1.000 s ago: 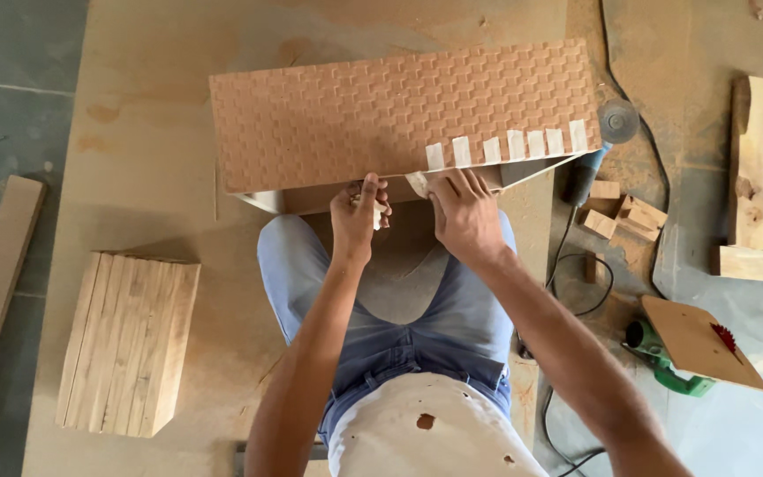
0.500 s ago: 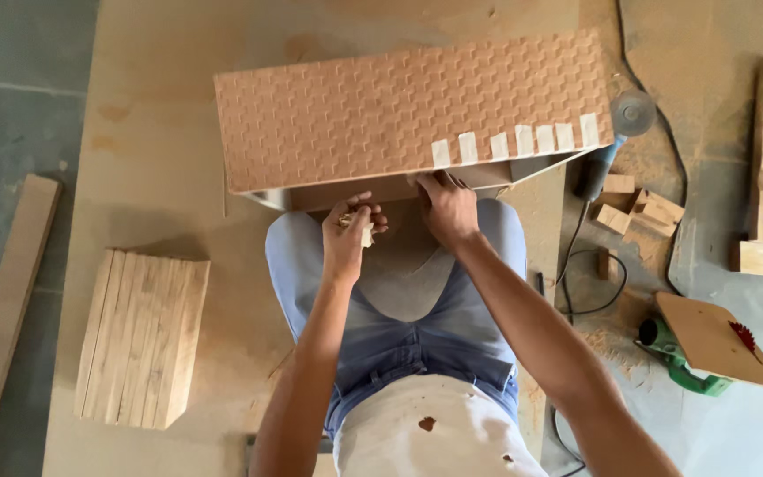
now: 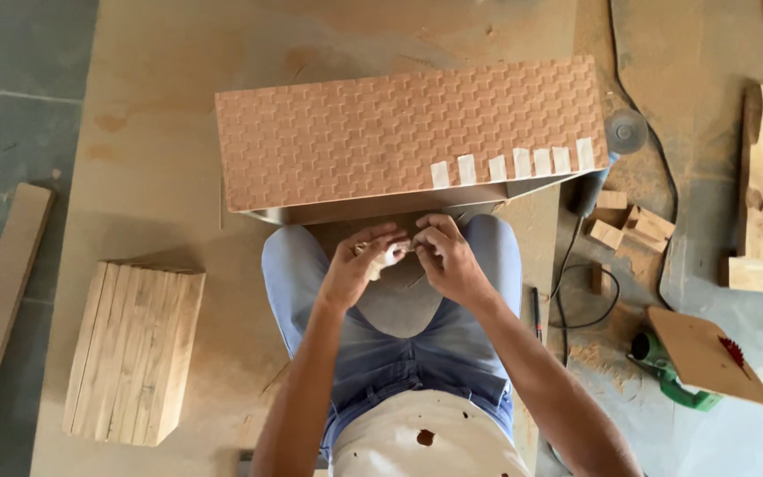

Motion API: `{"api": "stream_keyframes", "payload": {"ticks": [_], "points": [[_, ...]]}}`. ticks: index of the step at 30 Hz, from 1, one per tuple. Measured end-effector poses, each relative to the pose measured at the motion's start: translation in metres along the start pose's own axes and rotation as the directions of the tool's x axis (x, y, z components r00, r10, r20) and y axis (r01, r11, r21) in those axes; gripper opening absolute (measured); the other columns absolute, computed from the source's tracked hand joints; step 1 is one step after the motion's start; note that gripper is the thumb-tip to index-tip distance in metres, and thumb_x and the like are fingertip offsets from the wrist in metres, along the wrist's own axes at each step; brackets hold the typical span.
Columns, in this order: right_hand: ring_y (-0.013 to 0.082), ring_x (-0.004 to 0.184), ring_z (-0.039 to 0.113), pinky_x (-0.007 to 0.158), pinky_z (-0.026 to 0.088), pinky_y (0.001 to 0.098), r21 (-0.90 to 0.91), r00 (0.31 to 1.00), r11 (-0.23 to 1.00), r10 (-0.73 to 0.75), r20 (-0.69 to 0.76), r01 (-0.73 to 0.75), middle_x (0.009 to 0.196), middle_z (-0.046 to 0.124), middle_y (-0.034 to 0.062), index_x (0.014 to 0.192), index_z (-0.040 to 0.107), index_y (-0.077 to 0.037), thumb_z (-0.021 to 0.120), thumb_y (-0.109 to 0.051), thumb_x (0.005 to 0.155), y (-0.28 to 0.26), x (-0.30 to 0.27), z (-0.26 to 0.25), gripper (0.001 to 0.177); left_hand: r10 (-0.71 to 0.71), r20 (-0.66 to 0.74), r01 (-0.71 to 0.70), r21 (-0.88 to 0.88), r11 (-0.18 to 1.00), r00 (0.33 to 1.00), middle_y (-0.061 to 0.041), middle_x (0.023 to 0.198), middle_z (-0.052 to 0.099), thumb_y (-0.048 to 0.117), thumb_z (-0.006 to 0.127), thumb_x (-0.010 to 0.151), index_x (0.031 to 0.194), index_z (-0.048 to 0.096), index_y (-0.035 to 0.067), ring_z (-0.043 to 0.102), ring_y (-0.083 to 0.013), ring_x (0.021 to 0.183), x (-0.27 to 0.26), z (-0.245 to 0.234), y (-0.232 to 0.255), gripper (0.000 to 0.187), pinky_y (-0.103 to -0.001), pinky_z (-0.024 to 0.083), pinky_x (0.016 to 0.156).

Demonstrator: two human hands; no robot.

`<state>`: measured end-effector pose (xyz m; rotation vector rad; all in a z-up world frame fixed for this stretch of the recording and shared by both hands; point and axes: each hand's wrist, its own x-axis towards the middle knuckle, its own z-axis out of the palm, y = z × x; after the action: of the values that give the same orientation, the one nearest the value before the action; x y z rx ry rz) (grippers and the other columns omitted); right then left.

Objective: The person sits on the floor and sands the edges of a wooden box with a textured top using a sanding block. They then flip the box and use an angle grinder to sand the interior edges.

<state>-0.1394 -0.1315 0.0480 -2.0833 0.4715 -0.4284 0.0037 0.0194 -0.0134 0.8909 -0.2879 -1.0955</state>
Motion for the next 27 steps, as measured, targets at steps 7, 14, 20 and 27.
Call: {"api": "stream_keyframes", "payload": {"ticks": [7,14,20,27], "points": [[0.0354,0.114,0.067,0.091,0.057,0.0388,-0.048,0.976,0.985,-0.173,-0.136,0.168,0.128,0.061,0.019,0.113,0.067,0.001,0.065,0.006,0.09,-0.025,0.007,0.003,0.023,0.027,-0.207,-0.006,0.102,0.995,0.978,-0.008,0.076,0.063,0.024,0.067,0.109,0.094,0.06,-0.002,0.063,-0.0119,0.064,0.008,0.012,-0.028,0.031,-0.031,0.06,0.06],[0.024,0.092,0.073,0.079,0.062,0.0314,-0.007,0.986,1.0,0.007,-0.168,-0.008,0.115,0.072,0.0134,0.115,0.07,-0.003,0.063,0.001,0.096,-0.005,0.0,-0.006,0.021,-0.156,-0.261,0.118,-0.156,0.981,0.953,-0.006,0.081,0.067,0.014,0.061,0.094,0.1,0.062,0.003,0.067,-0.0135,0.066,0.004,0.052,0.02,0.012,-0.033,0.062,0.065],[0.0312,0.123,0.065,0.105,0.057,0.0443,-0.266,0.941,0.949,-0.234,-0.246,0.167,0.131,0.063,0.0155,0.125,0.065,-0.002,0.069,-0.004,0.099,-0.014,0.038,-0.048,0.027,-0.067,-0.19,0.05,-0.093,0.994,0.979,-0.002,0.069,0.055,0.026,0.065,0.104,0.106,0.069,-0.001,0.055,-0.0097,0.053,0.021,0.035,-0.008,0.028,-0.03,0.054,0.051],[0.0445,0.137,0.035,0.111,0.03,0.0591,-0.5,0.977,0.856,-0.197,-0.082,0.131,0.149,0.038,0.0209,0.12,0.055,-0.005,0.096,-0.027,0.066,-0.029,0.084,-0.062,0.072,-0.035,-0.218,0.026,-0.044,0.999,0.975,-0.011,0.08,0.061,0.02,0.072,0.104,0.113,0.061,-0.007,0.055,-0.0139,0.056,0.033,0.027,-0.027,0.031,-0.032,0.05,0.05]]}}
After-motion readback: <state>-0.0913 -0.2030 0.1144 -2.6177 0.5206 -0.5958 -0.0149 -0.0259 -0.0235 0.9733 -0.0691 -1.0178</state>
